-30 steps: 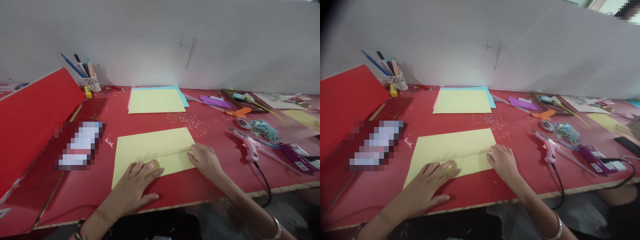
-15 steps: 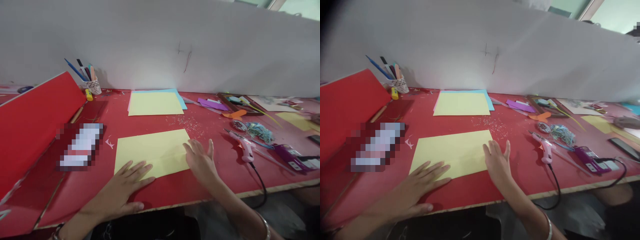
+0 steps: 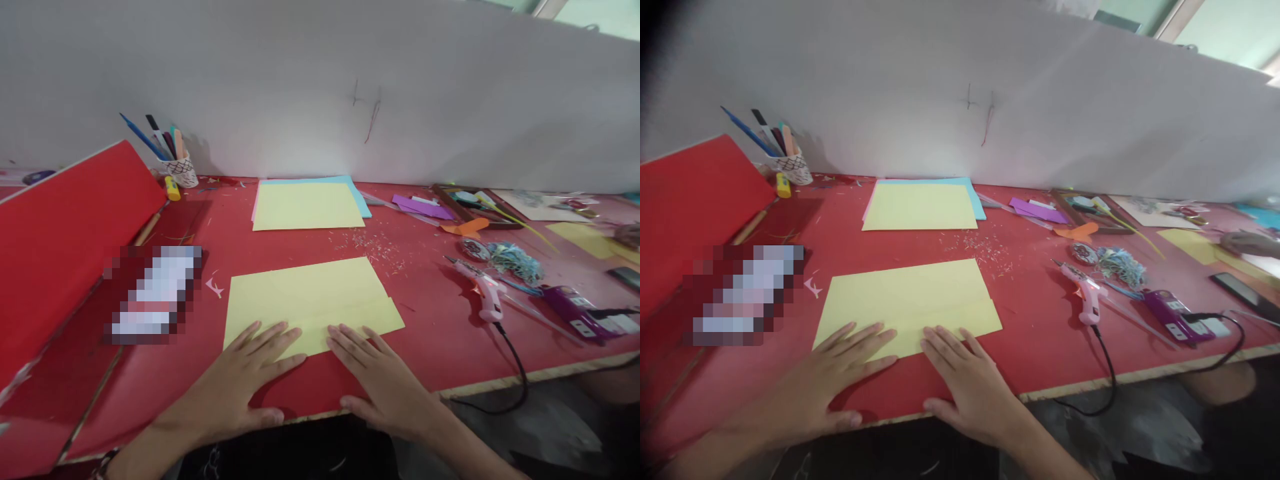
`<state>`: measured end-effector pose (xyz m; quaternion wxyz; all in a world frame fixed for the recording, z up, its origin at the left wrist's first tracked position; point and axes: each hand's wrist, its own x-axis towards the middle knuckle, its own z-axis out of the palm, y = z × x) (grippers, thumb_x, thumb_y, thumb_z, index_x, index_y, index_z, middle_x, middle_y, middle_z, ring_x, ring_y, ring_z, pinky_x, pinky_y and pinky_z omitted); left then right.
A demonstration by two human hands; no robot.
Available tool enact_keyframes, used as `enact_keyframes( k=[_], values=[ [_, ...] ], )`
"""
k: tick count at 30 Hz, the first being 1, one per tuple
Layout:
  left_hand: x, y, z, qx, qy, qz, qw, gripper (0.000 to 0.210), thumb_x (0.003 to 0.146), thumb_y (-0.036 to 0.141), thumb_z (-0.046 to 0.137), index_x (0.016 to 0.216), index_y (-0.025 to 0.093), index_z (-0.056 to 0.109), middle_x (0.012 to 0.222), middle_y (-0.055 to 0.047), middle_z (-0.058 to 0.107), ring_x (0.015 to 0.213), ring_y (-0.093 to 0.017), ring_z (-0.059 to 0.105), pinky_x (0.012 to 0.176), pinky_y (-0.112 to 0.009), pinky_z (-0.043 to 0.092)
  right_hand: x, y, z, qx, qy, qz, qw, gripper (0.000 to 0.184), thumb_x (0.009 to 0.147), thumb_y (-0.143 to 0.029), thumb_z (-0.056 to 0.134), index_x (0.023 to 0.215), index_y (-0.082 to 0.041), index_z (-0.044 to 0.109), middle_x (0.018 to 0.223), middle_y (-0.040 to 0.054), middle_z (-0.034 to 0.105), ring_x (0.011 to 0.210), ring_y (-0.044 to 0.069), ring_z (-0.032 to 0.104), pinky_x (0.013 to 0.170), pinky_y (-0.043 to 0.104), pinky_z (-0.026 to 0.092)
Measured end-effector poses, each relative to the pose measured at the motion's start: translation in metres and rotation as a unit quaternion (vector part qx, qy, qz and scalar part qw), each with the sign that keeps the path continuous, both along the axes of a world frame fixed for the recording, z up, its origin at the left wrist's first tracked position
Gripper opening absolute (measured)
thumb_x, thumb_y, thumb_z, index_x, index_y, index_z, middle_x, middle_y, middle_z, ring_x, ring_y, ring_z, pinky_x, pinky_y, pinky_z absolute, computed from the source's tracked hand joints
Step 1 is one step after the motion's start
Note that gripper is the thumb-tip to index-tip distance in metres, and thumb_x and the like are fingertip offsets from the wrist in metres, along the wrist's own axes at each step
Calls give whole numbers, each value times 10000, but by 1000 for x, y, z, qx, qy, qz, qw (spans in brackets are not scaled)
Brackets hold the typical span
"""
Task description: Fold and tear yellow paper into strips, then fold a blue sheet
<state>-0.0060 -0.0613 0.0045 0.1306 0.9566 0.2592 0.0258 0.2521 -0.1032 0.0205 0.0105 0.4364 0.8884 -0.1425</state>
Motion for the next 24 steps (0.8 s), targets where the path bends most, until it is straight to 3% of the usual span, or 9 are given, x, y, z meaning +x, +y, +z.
enact_keyframes(
  k=[7,11,15,19,22,24],
  values=[
    [-10,-6,2,56,-9,12,998,621,769,533,388,1307,341,145,1354,16,306,1215,-215,308,985,-379,253,39,-16,-12,99,-38,-106,989,588,829,-325,347,1348,-225,90,1360,54,275,1243,180,255,978,393,265],
    [-34,-18,-6,113,-14,52,992,615,775,501,407,1311,325,160,1325,39,360,1186,-182,355,968,-308,280,51,-23,-21,162,-62,-132,976,607,840,-327,323,1350,-234,8,1355,56,288,1224,176,298,955,383,290],
    [-64,-34,-19,141,15,84,986,646,777,466,420,1325,296,124,1301,22,399,1132,-175,423,914,-280,348,56,-28,-28,227,-66,-177,956,616,848,-363,285,1350,-203,-34,1300,95,384,1175,202,376,919,425,308],
    [-79,-44,-27,165,13,117,979,644,769,459,431,1322,311,136,1245,20,472,1071,-176,481,865,-292,395,53,-27,-26,231,-62,-205,949,540,837,-395,291,1329,-207,176,1242,96,460,1134,225,419,927,481,277],
    [-72,-40,-19,156,-9,139,978,514,765,446,449,1247,316,326,1176,17,537,1027,-172,510,845,-303,414,46,-18,-18,226,-63,-228,945,407,824,-380,331,1186,-219,424,1166,97,522,1081,237,461,943,527,225],
    [-59,-33,-9,128,-10,165,978,383,748,477,462,1077,286,500,1119,3,573,1003,-178,520,854,-322,414,37,-7,-13,223,-59,-211,950,332,811,-346,378,1085,-209,507,1139,107,533,1071,245,462,937,527,238]
  ],
)
